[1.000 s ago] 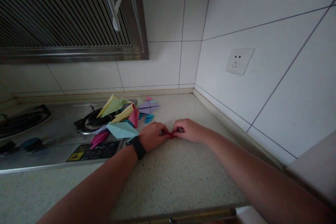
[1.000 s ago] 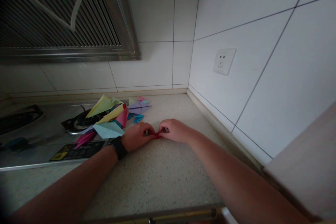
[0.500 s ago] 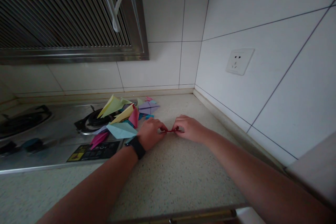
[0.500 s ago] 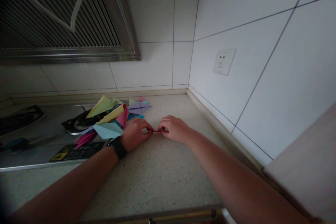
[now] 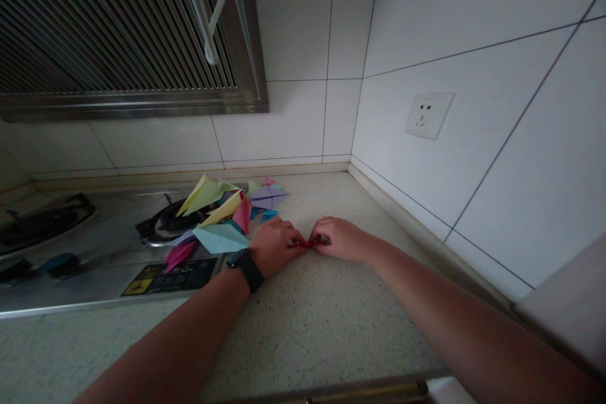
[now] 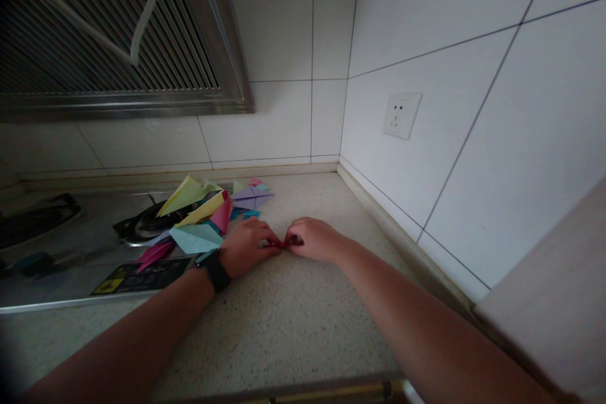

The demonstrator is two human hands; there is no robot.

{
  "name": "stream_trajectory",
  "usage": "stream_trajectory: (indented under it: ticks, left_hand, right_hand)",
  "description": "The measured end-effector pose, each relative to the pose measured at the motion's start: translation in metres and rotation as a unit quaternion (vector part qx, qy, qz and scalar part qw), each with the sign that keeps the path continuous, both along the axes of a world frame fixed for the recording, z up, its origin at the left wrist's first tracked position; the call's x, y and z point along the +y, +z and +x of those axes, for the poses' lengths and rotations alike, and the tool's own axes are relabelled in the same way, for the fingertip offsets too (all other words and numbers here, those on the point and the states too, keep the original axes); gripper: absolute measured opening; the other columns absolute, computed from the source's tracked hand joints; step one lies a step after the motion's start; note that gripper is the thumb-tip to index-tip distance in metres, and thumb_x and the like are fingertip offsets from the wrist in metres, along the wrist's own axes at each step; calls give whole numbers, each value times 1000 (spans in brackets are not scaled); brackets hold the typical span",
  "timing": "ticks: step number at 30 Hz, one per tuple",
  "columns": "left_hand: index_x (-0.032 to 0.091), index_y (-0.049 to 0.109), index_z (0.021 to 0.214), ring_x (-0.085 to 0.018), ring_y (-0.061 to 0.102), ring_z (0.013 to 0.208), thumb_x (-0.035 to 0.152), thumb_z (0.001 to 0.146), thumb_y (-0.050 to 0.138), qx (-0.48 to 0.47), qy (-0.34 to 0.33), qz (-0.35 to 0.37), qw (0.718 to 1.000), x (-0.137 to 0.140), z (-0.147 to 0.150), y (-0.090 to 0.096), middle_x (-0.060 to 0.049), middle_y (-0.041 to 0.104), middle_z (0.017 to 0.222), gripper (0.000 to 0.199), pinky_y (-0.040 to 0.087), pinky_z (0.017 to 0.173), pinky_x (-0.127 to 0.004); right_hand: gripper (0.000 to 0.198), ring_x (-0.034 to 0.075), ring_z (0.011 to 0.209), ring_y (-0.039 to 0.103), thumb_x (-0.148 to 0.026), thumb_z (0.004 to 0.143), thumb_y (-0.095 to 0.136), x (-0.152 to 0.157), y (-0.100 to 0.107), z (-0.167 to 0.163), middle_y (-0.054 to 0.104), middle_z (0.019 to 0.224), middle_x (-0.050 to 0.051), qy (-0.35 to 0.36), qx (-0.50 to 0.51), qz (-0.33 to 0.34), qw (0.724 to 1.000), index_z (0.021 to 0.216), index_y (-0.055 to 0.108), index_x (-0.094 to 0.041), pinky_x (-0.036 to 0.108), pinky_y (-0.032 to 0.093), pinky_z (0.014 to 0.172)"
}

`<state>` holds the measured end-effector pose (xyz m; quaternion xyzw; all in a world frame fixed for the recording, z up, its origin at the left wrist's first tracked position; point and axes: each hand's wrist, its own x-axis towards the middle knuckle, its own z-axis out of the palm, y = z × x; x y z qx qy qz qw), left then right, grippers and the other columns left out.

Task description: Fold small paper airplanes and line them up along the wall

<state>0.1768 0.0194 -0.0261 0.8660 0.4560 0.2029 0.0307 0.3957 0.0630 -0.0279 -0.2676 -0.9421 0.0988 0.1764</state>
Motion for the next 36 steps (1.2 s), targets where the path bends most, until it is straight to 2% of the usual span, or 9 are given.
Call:
stream_trajectory:
  ticks: [8, 15, 23, 29, 36]
  left_hand:
    - [29, 75, 87, -19, 56, 86, 44, 83, 62, 3, -9, -9, 1000, 2, -1, -4, -1, 69, 84, 21, 39, 81, -32]
    - [28, 75, 87, -19, 58, 87, 45, 84, 60, -3, 0, -27, 1000, 3, -1, -6, -2, 70, 86, 22, 40, 82, -32]
    - [27, 75, 86, -19, 59, 86, 44, 83, 60, -10, 16, -52, 998, 9, -2, -5, -1, 71, 85, 22, 41, 82, -31]
    - [27, 75, 86, -19, 60, 85, 42, 84, 60, -14, 21, -52, 998, 8, -2, -3, -1, 72, 84, 21, 41, 77, -30]
    - [27, 74, 88, -18, 61, 84, 45, 82, 62, -25, 10, -63, 998, 9, -8, -4, 0, 72, 85, 23, 42, 75, -29]
  right_hand:
    - [12, 16, 79, 59, -20, 80, 64, -1, -1, 0, 65, 84, 4, -5, -5, -20, 1000, 90, 72, -19, 26, 43, 72]
    - [15, 17, 85, 61, -27, 84, 62, 1, -1, 0, 68, 88, 5, -11, -15, -35, 999, 92, 73, -21, 28, 44, 77]
    - [15, 17, 84, 63, -29, 82, 65, 6, -1, -1, 72, 88, 4, -56, -18, -82, 995, 92, 75, -24, 27, 44, 77]
    - [14, 16, 75, 63, -30, 80, 66, 10, -3, -3, 73, 83, 2, -85, -10, -135, 987, 89, 75, -24, 26, 43, 69]
    - [18, 15, 76, 62, -30, 81, 64, 6, -1, 3, 72, 85, 3, -58, 8, -155, 986, 93, 73, -21, 25, 43, 68]
